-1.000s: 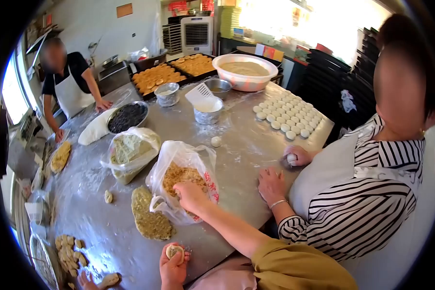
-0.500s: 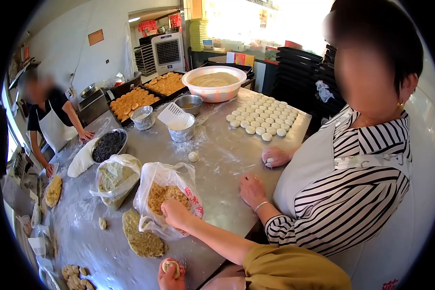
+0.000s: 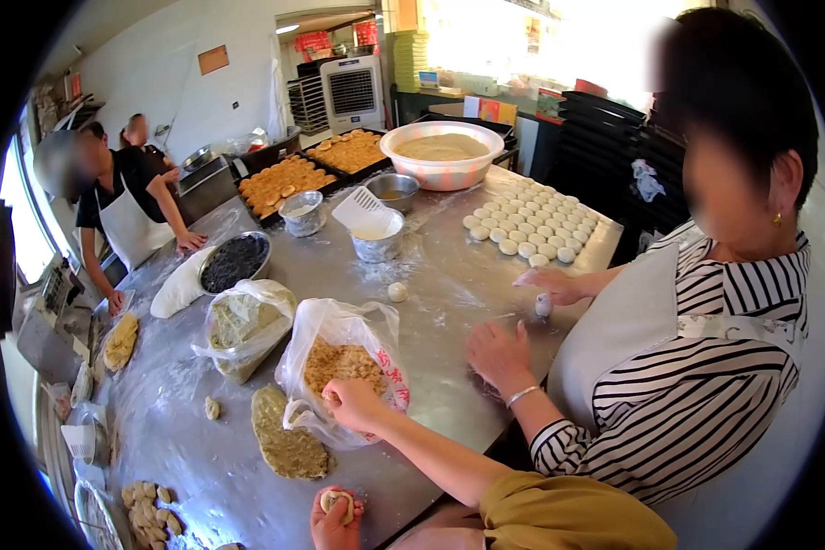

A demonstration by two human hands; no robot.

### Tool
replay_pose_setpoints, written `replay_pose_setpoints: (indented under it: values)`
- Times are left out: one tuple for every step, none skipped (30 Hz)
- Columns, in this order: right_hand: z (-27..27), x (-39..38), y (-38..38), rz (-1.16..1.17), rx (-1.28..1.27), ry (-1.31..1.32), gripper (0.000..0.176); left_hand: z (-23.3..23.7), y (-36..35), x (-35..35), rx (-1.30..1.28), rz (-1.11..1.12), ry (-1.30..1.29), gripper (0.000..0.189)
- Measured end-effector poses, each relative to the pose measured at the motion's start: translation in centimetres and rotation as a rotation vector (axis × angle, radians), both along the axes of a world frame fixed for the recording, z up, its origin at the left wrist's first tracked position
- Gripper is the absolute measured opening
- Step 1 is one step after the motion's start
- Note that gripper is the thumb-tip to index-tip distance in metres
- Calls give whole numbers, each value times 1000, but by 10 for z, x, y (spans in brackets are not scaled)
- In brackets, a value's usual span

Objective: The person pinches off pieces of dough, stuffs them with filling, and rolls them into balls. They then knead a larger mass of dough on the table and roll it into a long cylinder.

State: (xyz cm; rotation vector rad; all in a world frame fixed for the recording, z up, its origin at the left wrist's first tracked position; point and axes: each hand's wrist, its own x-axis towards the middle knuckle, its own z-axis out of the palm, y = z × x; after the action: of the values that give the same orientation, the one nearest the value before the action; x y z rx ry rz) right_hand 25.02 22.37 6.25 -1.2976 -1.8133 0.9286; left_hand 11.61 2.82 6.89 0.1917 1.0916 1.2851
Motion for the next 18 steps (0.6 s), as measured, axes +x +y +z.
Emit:
replay_pose_setpoints:
  values:
    - [0, -2, 1, 19, -3, 25, 17, 0, 0, -1, 10, -8, -6, 23]
    - [0, -2, 0, 33, -8, 50, 18, -6, -1, -3, 51, -11, -24, 24]
    - [1, -2, -1, 44, -15, 72, 19, -12, 0, -5, 90, -18, -43, 24]
    - [3, -2, -2, 54, -34, 82, 19, -17, -1, -7, 128, -26, -64, 25]
    - [8, -3, -4, 66, -54, 92, 20, -21, -3, -9, 126, -12, -83, 26]
    - [13, -5, -6, 80, -75, 104, 20, -18, -2, -9, 123, 5, -100, 26]
    - [16, -6, -8, 93, -86, 147, 21, -15, -1, -8, 119, 24, -117, 27]
    - [18, -7, -11, 109, -100, 189, 21, -11, 2, -7, 195, 77, -64, 23]
    - [18, -9, -14, 135, -119, 228, 22, -12, 6, -6, 223, 68, -69, 24]
    - [21, -11, -17, 160, -182, 260, 20, -17, 5, -9, 237, 72, -64, 26]
    - [32, -11, -20, 212, -232, 227, 22, -20, 6, -14, 257, 82, -54, 29]
    - [44, -12, -26, 239, -281, 275, 21, -18, 7, -16, 250, 91, -79, 31]
    - [49, -14, -30, 262, -328, 328, 20, -15, 8, -19, 247, 95, -99, 34]
    - [47, -17, -32, 315, -365, 354, 20, -14, 9, -22, 253, 91, -122, 37]
    - [43, -18, -35, 362, -402, 377, 19, -14, 10, -24, 257, 110, -138, 39]
    - [41, -21, -38, 403, -435, 401, 19, -16, 11, -26, 263, 121, -156, 41]
    - [45, -23, -42, 445, -421, 363, 19, -17, 13, -26, 273, 124, -177, 42]
    - [55, -23, -49, 481, -405, 323, 19, -16, 15, -25, 259, 161, -189, 45]
